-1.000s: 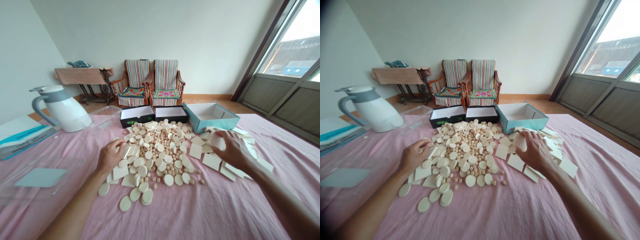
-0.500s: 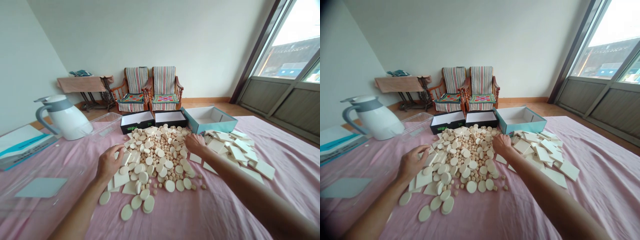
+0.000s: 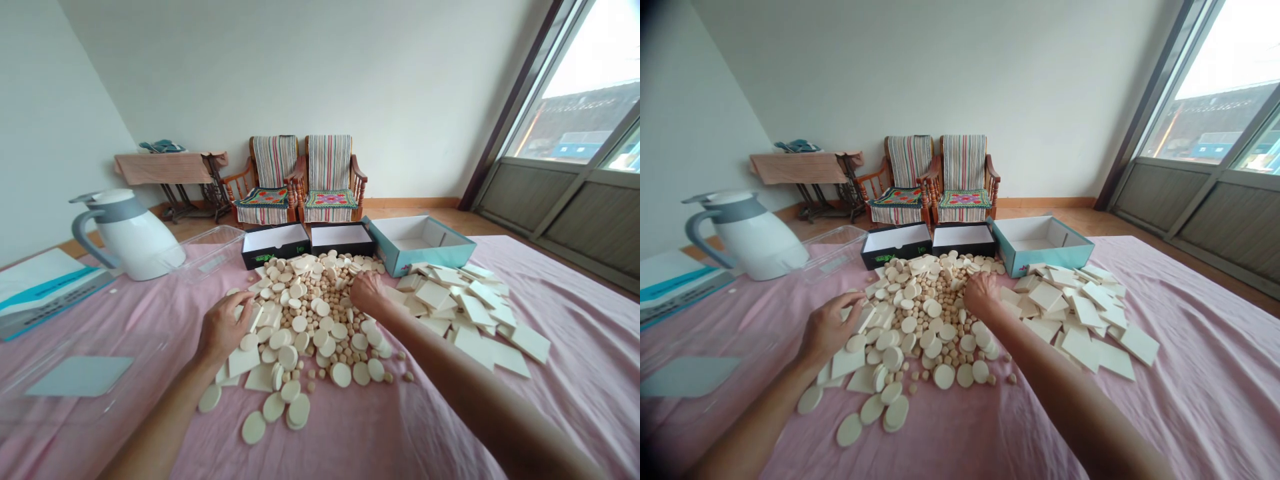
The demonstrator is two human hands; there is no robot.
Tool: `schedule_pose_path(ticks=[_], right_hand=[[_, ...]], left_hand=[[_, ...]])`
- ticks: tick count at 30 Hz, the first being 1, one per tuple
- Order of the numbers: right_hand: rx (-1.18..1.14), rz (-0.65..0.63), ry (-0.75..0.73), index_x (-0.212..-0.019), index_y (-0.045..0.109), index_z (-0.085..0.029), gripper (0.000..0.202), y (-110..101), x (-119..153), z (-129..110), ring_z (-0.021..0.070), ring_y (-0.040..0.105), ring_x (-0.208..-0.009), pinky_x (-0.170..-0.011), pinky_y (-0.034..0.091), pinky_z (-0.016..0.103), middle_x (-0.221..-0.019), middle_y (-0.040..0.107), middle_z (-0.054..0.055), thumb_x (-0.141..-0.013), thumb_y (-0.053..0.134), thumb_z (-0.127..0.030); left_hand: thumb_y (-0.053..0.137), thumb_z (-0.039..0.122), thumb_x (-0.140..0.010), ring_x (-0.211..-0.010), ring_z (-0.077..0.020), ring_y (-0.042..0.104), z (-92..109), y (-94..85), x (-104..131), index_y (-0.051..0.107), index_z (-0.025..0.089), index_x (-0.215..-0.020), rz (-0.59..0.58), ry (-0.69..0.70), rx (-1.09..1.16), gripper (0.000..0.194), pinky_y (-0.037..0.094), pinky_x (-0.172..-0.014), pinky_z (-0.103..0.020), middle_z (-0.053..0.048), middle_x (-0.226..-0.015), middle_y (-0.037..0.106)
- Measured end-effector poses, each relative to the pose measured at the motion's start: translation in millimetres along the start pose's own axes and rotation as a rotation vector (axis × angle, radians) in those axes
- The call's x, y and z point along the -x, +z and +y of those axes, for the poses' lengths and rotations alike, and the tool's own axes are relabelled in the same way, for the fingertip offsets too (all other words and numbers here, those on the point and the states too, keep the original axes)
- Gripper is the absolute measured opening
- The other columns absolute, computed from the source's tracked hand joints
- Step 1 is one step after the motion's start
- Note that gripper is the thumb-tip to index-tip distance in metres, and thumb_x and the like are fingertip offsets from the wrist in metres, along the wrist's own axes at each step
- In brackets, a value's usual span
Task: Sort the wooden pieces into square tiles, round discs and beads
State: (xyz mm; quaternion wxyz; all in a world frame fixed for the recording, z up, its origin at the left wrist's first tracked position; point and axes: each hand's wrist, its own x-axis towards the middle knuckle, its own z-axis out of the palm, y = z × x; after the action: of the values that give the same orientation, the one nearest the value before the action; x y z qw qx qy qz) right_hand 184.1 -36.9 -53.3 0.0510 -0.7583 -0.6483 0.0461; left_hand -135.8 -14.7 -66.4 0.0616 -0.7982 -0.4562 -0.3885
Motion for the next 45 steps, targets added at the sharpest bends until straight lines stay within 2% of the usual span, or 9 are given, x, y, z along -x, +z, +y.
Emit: schedule_pose_path(ticks=[4,8,11,14,19,26,30,36,45], right_hand=[[0.013,0.001,-0.078,-0.109,0.062,-0.004,0.035,-6.2,20.9,-18.0,0.0283,0.055,-0.104,-0.083,0.042,0.035,-0.109,0.061,0.023,-0.079,0.045,-0.010],[-0.055,0.010,-0.149,-0.113,0.057,-0.011,0.033,-21.5,38.6,-38.3,0.0206,0.061,-0.085,-0.070,0.044,0.028,-0.106,0.062,0.016,-0.084,0.043,-0.016],[-0.108,0.075,-0.098,-0.108,0.058,-0.014,0.028,-37.1,27.6,-35.0,0.0196,0.062,-0.084,-0.070,0.044,0.027,-0.105,0.062,0.014,-0.089,0.040,-0.023],[-0.082,0.144,0.074,-0.108,0.059,-0.010,0.032,-44.7,-4.3,-13.3,0.0248,0.059,-0.100,-0.082,0.043,0.030,-0.109,0.061,0.018,-0.091,0.037,-0.024],[-0.077,0.146,0.262,-0.117,0.058,0.000,0.049,-26.6,-53.4,20.6,0.0315,0.054,-0.113,-0.090,0.042,0.036,-0.119,0.056,0.027,-0.095,0.032,-0.035],[-0.115,0.121,0.373,-0.113,0.065,-0.004,0.061,0.8,-77.3,25.1,0.0334,0.051,-0.117,-0.089,0.043,0.040,-0.121,0.058,0.025,-0.094,0.028,-0.048],[-0.124,0.131,0.407,-0.109,0.067,-0.005,0.060,3.4,-76.7,24.2,0.0349,0.048,-0.119,-0.091,0.041,0.043,-0.123,0.056,0.024,-0.093,0.030,-0.049],[-0.133,0.196,0.440,-0.120,0.058,-0.002,0.060,7.3,-63.9,17.1,0.0366,0.041,-0.122,-0.096,0.034,0.049,-0.128,0.050,0.027,-0.091,0.034,-0.048],[-0.182,0.152,0.425,-0.127,0.050,-0.010,0.050,5.1,-40.9,2.2,0.0342,0.041,-0.124,-0.097,0.034,0.048,-0.134,0.046,0.022,-0.091,0.034,-0.042]], left_hand=[[0.047,0.034,-0.088,-0.086,-0.0201,0.068,-2.6,2.5,1.3,0.066,0.019,-0.096,-0.014,-0.001,-0.007,0.025,0.052,-0.078,-0.029,-0.005,-0.096,0.072],[0.046,0.034,-0.088,-0.087,-0.0195,0.069,-3.4,1.0,1.4,0.066,0.020,-0.096,-0.021,-0.014,0.001,0.026,0.052,-0.079,-0.028,-0.005,-0.096,0.072],[0.046,0.035,-0.088,-0.087,-0.0190,0.069,-2.9,-0.6,1.2,0.066,0.020,-0.097,-0.022,-0.029,0.011,0.026,0.052,-0.080,-0.028,-0.004,-0.097,0.072],[0.046,0.036,-0.088,-0.087,-0.0194,0.069,-2.1,-0.6,1.2,0.065,0.020,-0.096,-0.021,-0.036,0.008,0.026,0.053,-0.079,-0.028,-0.005,-0.095,0.072],[0.045,0.036,-0.089,-0.086,-0.0202,0.068,-1.0,0.2,1.9,0.065,0.020,-0.095,-0.024,-0.036,0.005,0.026,0.053,-0.079,-0.030,-0.006,-0.094,0.072],[0.045,0.034,-0.089,-0.086,-0.0197,0.068,-0.8,0.3,2.7,0.064,0.020,-0.096,-0.035,-0.035,0.012,0.025,0.052,-0.078,-0.029,-0.005,-0.093,0.072],[0.045,0.035,-0.089,-0.085,-0.0196,0.068,0.1,-0.3,2.2,0.064,0.020,-0.095,-0.044,-0.035,0.021,0.025,0.052,-0.077,-0.029,-0.005,-0.093,0.072],[0.045,0.035,-0.089,-0.084,-0.0199,0.068,-0.4,0.7,2.7,0.064,0.019,-0.095,-0.041,-0.032,0.019,0.025,0.052,-0.077,-0.030,-0.006,-0.092,0.072],[0.045,0.036,-0.088,-0.083,-0.0203,0.068,0.6,1.5,1.5,0.065,0.020,-0.095,-0.040,-0.036,0.021,0.026,0.052,-0.076,-0.029,-0.006,-0.091,0.072]])
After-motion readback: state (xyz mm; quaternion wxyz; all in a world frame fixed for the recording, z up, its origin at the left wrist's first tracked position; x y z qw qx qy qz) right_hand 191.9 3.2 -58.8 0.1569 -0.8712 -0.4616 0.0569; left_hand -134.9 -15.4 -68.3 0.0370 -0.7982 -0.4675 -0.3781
